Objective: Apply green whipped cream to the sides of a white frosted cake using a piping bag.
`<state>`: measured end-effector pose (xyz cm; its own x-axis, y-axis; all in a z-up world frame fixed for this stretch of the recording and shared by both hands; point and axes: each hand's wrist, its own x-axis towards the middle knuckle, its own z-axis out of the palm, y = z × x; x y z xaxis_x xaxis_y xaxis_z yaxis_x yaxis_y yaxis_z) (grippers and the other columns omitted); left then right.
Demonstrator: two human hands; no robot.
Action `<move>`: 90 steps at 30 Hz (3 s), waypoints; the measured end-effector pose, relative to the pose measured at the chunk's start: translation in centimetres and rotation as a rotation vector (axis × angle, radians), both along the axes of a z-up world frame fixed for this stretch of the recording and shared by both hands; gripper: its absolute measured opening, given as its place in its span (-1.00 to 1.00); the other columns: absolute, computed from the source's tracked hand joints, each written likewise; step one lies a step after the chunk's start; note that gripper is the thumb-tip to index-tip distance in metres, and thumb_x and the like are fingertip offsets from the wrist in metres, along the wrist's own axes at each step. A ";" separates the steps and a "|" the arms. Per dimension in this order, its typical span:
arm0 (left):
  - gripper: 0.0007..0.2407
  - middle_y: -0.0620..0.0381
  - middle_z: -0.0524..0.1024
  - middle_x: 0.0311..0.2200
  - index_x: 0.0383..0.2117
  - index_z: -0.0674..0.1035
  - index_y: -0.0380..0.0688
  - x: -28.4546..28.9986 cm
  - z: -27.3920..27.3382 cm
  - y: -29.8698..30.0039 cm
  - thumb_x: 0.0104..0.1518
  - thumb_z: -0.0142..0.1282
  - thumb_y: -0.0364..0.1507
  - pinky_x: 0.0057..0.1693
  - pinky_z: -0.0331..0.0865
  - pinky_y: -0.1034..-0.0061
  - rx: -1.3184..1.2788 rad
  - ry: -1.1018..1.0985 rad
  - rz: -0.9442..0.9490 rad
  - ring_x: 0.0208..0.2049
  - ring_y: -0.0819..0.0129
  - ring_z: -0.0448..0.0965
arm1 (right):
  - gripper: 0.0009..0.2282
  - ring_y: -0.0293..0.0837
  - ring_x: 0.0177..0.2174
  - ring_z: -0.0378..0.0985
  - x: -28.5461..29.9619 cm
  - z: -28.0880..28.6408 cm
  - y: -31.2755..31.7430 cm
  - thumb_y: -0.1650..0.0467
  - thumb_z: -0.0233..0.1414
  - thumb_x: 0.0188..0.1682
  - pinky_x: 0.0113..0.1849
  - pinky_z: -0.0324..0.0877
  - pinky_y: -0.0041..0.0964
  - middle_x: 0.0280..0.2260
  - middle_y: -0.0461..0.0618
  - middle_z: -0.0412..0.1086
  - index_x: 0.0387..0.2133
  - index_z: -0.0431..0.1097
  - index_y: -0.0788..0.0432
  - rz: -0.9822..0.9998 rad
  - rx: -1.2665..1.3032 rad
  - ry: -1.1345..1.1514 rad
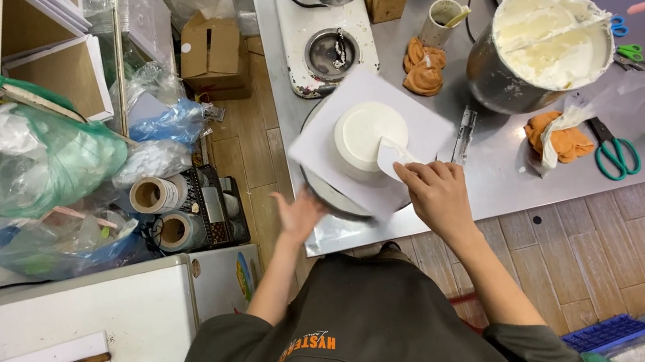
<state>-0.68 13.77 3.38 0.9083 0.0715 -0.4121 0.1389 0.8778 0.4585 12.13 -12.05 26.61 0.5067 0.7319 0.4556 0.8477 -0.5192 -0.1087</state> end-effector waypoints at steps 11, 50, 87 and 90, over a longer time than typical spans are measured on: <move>0.06 -0.19 -0.36 0.47 0.44 -0.24 -0.06 0.4 -0.4 -3.1 -0.13 -0.84 0.46 0.42 -0.31 -0.27 -0.284 0.057 -0.136 0.46 -0.26 -0.34 | -0.67 -0.15 -0.25 0.48 -0.8 0.5 1.2 0.48 0.18 -0.08 -0.11 0.25 -0.09 -0.24 -0.19 0.51 -0.02 0.51 -0.02 -0.013 -0.048 -0.014; 0.10 -0.22 -0.09 0.45 0.45 -0.15 -0.15 -1.7 0.4 -0.6 -0.19 -0.88 0.42 0.44 -0.11 -0.12 0.183 -0.083 -0.164 0.46 -0.17 -0.06 | -0.67 -0.17 -0.14 0.51 0.4 -0.7 3.4 0.53 0.10 -0.02 -0.01 0.26 -0.12 0.00 -0.19 0.56 0.00 0.54 -0.05 0.043 -0.121 -0.132; 0.14 -0.21 0.14 0.43 0.41 0.04 -0.26 -0.1 0.3 1.8 -0.18 -0.98 0.44 0.42 -0.17 -0.06 0.403 0.164 -0.024 0.45 -0.09 0.02 | -0.73 -0.33 -0.60 0.17 3.7 -3.6 1.2 0.35 0.18 0.07 -0.53 0.09 -0.39 -0.61 -0.05 0.32 -0.06 0.42 0.28 -0.437 0.493 0.779; 0.07 -0.12 -0.01 0.46 0.44 -0.03 -0.04 0.7 2.9 2.3 -0.18 -0.90 0.43 0.48 -0.17 -0.01 -0.019 0.088 0.383 0.45 -0.05 -0.02 | -0.74 -0.35 -0.59 0.23 4.1 -3.6 1.1 0.36 0.17 0.06 -0.52 0.16 -0.40 -0.58 -0.09 0.40 -0.08 0.41 0.29 -0.398 0.527 0.764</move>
